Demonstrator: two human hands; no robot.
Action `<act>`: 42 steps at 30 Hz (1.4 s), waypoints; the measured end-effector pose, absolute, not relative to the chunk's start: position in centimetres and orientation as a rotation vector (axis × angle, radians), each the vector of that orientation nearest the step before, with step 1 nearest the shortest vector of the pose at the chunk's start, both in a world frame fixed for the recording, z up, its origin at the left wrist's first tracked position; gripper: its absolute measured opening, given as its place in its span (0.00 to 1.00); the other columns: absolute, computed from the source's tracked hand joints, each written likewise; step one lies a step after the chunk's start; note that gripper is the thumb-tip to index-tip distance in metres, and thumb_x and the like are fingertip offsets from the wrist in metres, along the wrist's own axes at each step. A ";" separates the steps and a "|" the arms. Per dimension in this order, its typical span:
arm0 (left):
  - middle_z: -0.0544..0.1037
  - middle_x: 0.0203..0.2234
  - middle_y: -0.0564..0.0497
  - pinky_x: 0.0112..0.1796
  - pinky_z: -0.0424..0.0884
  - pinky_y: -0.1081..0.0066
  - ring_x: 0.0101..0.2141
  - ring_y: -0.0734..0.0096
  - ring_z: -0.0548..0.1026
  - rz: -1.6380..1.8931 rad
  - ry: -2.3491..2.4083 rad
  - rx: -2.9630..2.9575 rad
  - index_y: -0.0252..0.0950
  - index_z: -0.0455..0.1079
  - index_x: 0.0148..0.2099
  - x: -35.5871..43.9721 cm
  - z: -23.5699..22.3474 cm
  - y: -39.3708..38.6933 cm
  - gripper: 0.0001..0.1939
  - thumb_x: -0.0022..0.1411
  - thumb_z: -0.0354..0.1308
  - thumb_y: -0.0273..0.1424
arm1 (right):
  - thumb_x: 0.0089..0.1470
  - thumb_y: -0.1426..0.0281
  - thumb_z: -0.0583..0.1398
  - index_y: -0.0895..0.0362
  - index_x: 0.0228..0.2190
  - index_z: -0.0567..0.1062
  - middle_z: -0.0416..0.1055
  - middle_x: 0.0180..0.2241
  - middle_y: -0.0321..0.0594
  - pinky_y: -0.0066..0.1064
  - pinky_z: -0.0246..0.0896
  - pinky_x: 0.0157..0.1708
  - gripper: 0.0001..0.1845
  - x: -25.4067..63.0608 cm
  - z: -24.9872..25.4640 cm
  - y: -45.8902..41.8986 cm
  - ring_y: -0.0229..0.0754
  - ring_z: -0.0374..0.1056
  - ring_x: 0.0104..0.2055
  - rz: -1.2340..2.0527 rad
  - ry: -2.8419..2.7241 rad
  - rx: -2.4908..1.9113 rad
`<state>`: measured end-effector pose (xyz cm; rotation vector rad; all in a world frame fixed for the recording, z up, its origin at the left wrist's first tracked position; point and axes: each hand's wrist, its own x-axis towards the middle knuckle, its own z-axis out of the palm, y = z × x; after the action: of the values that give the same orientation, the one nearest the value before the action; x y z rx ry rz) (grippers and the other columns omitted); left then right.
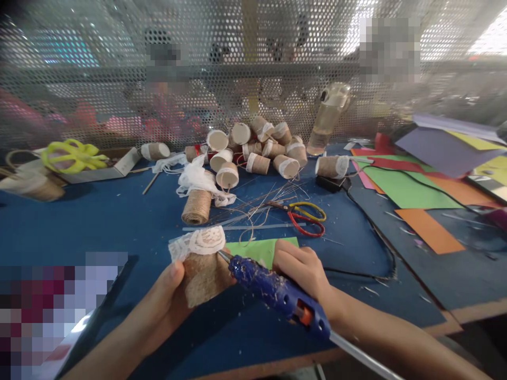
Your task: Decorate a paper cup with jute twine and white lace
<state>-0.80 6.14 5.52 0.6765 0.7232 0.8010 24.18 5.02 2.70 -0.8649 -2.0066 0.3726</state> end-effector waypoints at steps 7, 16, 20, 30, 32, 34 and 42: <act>0.81 0.50 0.35 0.59 0.66 0.52 0.56 0.43 0.75 0.838 0.771 0.691 0.34 0.69 0.63 -0.3 5.4 6.1 0.40 0.54 0.71 0.50 | 0.62 0.70 0.55 0.52 0.27 0.57 0.53 0.26 0.33 0.29 0.47 0.22 0.12 24.2 2.4 4.8 0.37 0.51 0.24 0.343 -2.020 -0.854; 0.80 0.54 0.37 0.60 0.66 0.54 0.56 0.46 0.75 0.832 0.820 0.718 0.37 0.68 0.65 -0.3 5.3 6.5 0.40 0.54 0.72 0.47 | 0.62 0.68 0.58 0.53 0.30 0.62 0.58 0.27 0.35 0.30 0.51 0.24 0.10 24.2 2.1 4.9 0.38 0.57 0.26 0.393 -2.032 -0.809; 0.79 0.55 0.36 0.60 0.66 0.53 0.58 0.44 0.74 0.846 0.827 0.704 0.36 0.68 0.65 -0.3 5.5 6.4 0.40 0.54 0.71 0.48 | 0.64 0.68 0.56 0.55 0.31 0.64 0.60 0.29 0.37 0.30 0.54 0.25 0.08 24.3 2.2 5.0 0.38 0.59 0.26 0.423 -1.990 -0.750; 0.82 0.49 0.37 0.60 0.66 0.53 0.57 0.46 0.76 0.807 0.766 0.642 0.34 0.73 0.58 -0.7 5.1 6.3 0.32 0.59 0.68 0.48 | 0.64 0.66 0.58 0.54 0.31 0.64 0.61 0.29 0.37 0.29 0.54 0.25 0.10 24.1 2.4 5.3 0.38 0.59 0.27 0.409 -2.039 -0.788; 0.83 0.47 0.37 0.60 0.67 0.54 0.55 0.46 0.77 0.809 0.747 0.640 0.33 0.75 0.56 -0.8 5.2 6.2 0.31 0.59 0.67 0.49 | 0.64 0.65 0.58 0.54 0.31 0.64 0.61 0.28 0.37 0.30 0.54 0.25 0.10 24.2 2.4 5.3 0.38 0.59 0.27 0.383 -2.034 -0.802; 0.84 0.46 0.38 0.59 0.68 0.54 0.53 0.47 0.78 0.800 0.734 0.644 0.33 0.76 0.54 -0.8 5.3 6.2 0.30 0.58 0.68 0.50 | 0.64 0.65 0.58 0.53 0.31 0.64 0.61 0.28 0.37 0.30 0.54 0.25 0.10 24.3 2.4 5.2 0.38 0.59 0.26 0.371 -2.026 -0.810; 0.84 0.44 0.38 0.58 0.70 0.55 0.52 0.47 0.79 0.822 0.710 0.660 0.33 0.78 0.50 -0.6 5.6 6.3 0.27 0.57 0.69 0.49 | 0.60 0.68 0.60 0.53 0.31 0.64 0.60 0.29 0.37 0.30 0.54 0.25 0.09 24.4 2.4 5.2 0.39 0.58 0.27 0.409 -2.000 -0.801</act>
<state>-0.61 6.29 5.61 0.6598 0.7097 0.8219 24.35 5.20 2.39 -0.8006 -2.0002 0.4085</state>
